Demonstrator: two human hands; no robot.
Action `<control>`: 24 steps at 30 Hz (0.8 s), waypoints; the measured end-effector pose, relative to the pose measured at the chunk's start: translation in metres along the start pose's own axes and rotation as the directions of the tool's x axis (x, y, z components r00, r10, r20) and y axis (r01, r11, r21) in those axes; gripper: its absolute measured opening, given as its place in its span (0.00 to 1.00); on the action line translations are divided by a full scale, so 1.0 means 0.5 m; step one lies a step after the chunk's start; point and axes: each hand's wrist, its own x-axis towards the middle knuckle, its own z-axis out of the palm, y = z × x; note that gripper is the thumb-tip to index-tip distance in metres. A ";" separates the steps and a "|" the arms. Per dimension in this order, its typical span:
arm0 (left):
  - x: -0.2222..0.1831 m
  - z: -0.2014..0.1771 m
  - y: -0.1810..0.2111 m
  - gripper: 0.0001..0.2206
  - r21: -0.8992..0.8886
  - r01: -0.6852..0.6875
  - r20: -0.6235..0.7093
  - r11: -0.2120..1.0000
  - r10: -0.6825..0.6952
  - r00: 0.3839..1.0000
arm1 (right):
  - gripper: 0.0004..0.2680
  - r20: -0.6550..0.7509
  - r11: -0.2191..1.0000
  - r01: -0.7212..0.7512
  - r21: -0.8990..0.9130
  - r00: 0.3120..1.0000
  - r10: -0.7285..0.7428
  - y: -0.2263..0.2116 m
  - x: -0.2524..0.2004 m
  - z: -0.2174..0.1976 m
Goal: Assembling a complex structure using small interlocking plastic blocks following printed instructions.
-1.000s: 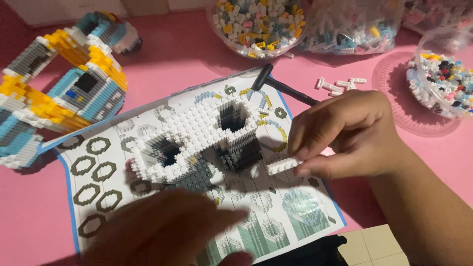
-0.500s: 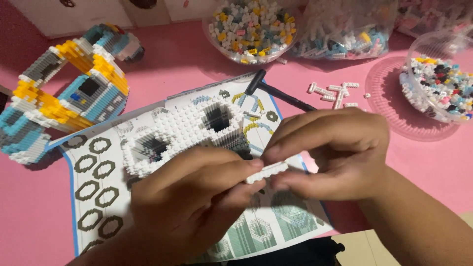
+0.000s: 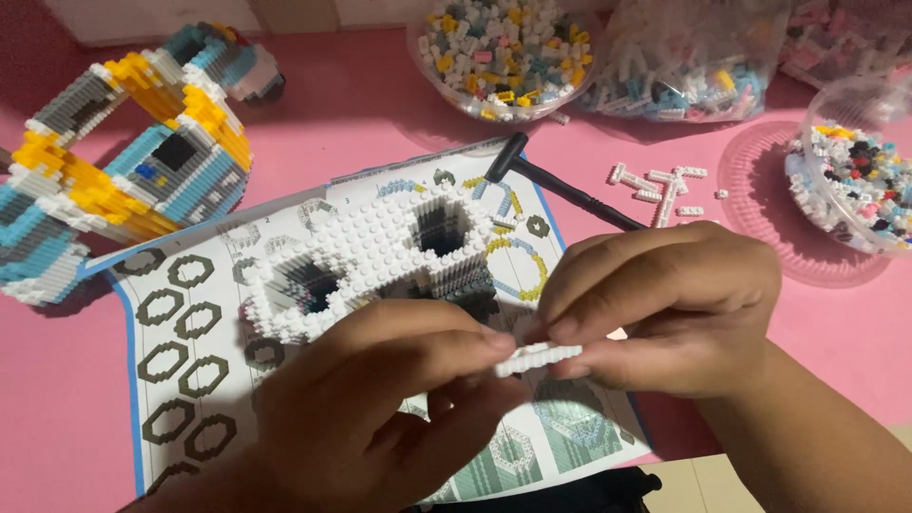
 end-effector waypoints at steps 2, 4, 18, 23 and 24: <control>-0.002 0.002 0.000 0.07 0.022 -0.025 -0.064 0.999 0.027 0.998 | 0.09 -0.011 1.000 0.001 -0.016 1.000 -0.001 0.000 -0.001 -0.001; -0.007 0.001 -0.011 0.07 -0.043 -0.022 -0.017 0.999 0.021 1.000 | 0.09 -0.012 0.997 0.020 -0.073 1.000 -0.021 0.001 -0.002 -0.003; -0.022 0.024 0.001 0.03 -0.148 -0.026 0.270 0.989 0.066 0.961 | 0.09 -0.190 0.989 -0.029 -0.146 0.982 0.001 0.029 -0.006 -0.014; -0.056 0.041 -0.045 0.21 0.064 -0.048 0.506 0.997 0.009 0.862 | 0.08 -0.162 0.993 -0.112 0.023 0.980 0.115 0.047 -0.003 -0.040; -0.060 0.050 -0.048 0.21 0.063 -0.043 0.506 0.997 0.005 0.862 | 0.08 -0.161 0.993 -0.116 0.026 0.980 0.119 0.055 -0.004 -0.046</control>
